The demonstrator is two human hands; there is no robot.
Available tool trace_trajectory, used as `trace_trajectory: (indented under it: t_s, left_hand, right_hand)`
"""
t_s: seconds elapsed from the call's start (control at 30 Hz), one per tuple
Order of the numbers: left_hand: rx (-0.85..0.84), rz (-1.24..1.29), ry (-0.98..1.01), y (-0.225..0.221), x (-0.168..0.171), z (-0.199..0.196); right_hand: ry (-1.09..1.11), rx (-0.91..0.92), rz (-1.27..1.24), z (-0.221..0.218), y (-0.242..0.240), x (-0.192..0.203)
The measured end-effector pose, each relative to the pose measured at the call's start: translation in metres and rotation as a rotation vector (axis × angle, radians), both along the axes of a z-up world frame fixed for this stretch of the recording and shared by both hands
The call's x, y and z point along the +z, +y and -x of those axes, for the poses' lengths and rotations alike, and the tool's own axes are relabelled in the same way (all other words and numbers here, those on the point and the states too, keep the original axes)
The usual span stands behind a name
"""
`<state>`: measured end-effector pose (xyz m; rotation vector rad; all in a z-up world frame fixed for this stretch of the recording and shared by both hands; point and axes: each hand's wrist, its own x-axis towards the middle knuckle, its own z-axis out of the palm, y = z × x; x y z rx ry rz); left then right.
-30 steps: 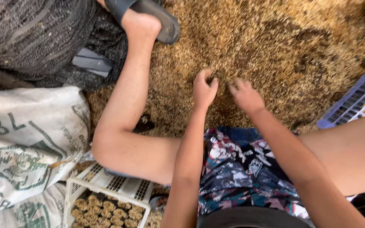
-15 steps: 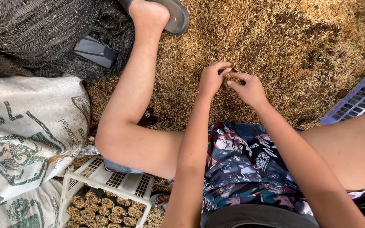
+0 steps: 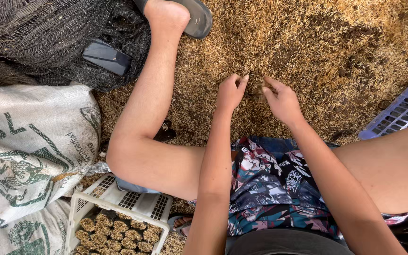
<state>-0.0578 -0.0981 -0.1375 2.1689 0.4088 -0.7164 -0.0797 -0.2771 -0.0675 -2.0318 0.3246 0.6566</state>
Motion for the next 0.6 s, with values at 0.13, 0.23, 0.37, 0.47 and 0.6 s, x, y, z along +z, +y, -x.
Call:
trace_trajectory:
  t_s: [0.13, 0.23, 0.37, 0.47, 0.6]
  left_hand:
    - [-0.026, 0.044, 0.025, 0.003, 0.0, 0.004]
    - [-0.04, 0.096, 0.009, 0.003, -0.003, 0.007]
    - [-0.088, 0.065, -0.098, 0.003, -0.013, 0.011]
    - [-0.162, 0.027, -0.25, 0.004, -0.021, 0.025]
    - [-0.2, -0.078, -0.185, -0.004, -0.028, 0.022]
  right_hand:
    - [-0.057, 0.099, 0.155, 0.008, 0.004, -0.002]
    - [-0.336, 0.482, 0.354, 0.017, 0.009, -0.011]
    - [-0.413, 0.762, 0.534, 0.019, 0.017, -0.027]
    - [-0.408, 1.047, 0.726, 0.024, 0.025, -0.03]
    - [-0.389, 1.203, 0.797, 0.013, 0.027, -0.033]
